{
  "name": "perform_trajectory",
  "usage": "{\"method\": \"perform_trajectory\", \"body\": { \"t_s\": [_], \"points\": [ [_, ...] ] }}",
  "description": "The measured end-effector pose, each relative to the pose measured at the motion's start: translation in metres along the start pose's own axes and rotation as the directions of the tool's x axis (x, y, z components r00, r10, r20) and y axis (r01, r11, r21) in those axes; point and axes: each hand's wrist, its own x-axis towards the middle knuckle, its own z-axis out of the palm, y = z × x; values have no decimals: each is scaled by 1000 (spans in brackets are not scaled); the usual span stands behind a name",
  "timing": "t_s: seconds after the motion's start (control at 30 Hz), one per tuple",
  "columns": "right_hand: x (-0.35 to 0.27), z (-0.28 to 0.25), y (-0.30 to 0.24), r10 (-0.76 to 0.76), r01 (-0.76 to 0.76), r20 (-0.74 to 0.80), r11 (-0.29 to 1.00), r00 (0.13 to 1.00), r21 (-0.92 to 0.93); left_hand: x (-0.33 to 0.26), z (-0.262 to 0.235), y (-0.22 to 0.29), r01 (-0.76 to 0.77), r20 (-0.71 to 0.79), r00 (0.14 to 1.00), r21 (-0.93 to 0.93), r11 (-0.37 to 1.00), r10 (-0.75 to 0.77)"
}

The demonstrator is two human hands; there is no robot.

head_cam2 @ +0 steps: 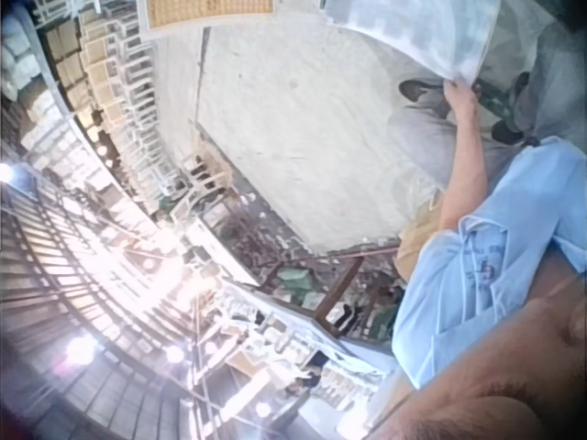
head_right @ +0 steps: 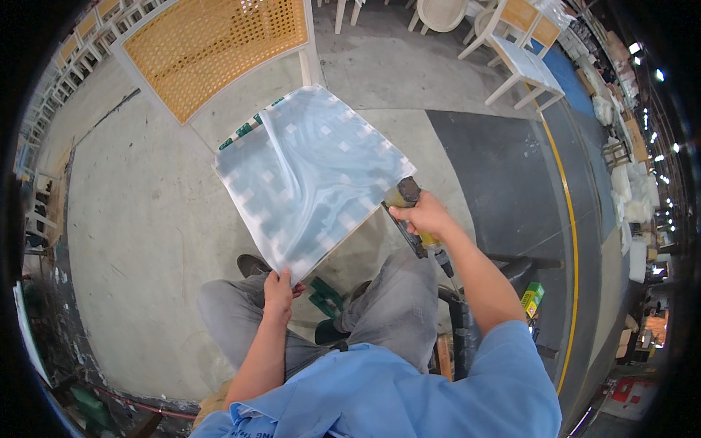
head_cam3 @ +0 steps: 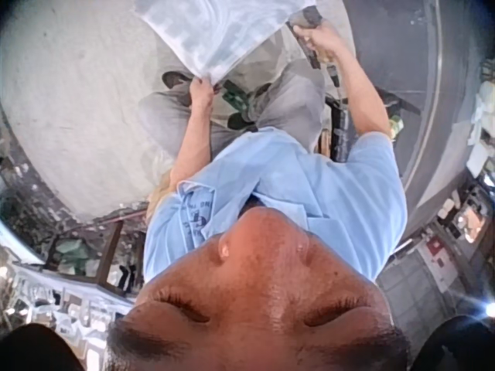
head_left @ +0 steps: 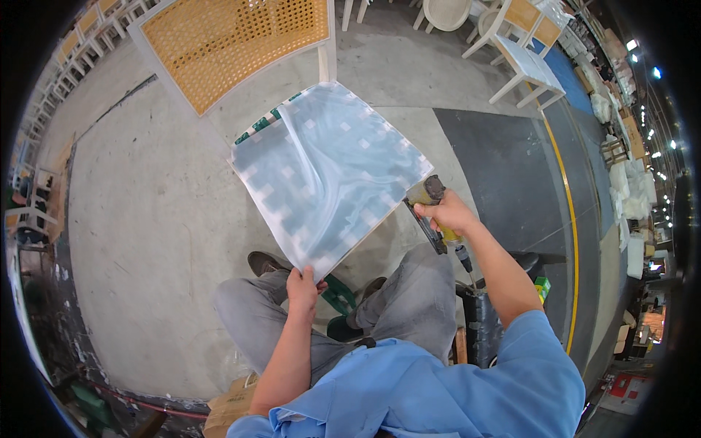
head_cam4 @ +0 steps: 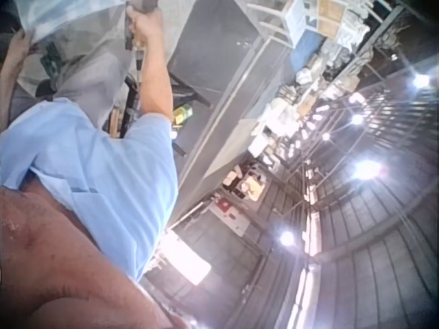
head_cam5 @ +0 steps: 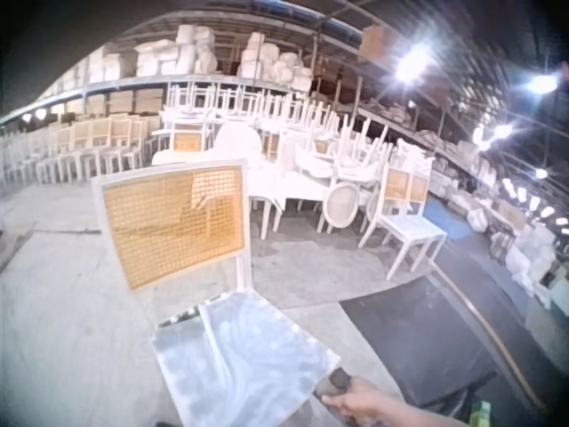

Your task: The person weaves green plastic strips into a chair seat frame, then covers the woven surface with a white fabric sheet. They use a staple gun to secure the fabric around the edges and trim excess material with scissors.

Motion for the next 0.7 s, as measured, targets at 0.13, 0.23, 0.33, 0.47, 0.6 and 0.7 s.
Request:
{"method": "perform_trajectory", "body": {
  "t_s": [0.13, 0.23, 0.33, 0.47, 0.6, 0.7],
  "points": [
    [4, 13, -6, 3, -2, 36, 1000, 999, -5, 0, -2, -1, -22, -23, 999, 12, 1000, 22],
    [7, 23, -12, 7, -6, 57, 1000, 998, -14, 0, -3, -2, -46, -51, 998, 12, 999, 47],
    [10, 27, -10, 24, -20, 65, 999, 998, -50, 0, -2, -1, -39, -40, 998, 18, 999, 40],
    [10, 24, -4, 26, -22, 60, 998, 998, -62, -1, 4, -3, -37, -24, 999, -12, 999, 36],
    [-2, 40, -18, 30, -22, 68, 993, 997, -119, -1, -3, -1, -34, -53, 998, 42, 999, 36],
    [-14, 53, -24, 28, -22, 101, 998, 995, -55, 1, -4, -1, -30, -38, 999, 31, 999, 31]
  ]
}}
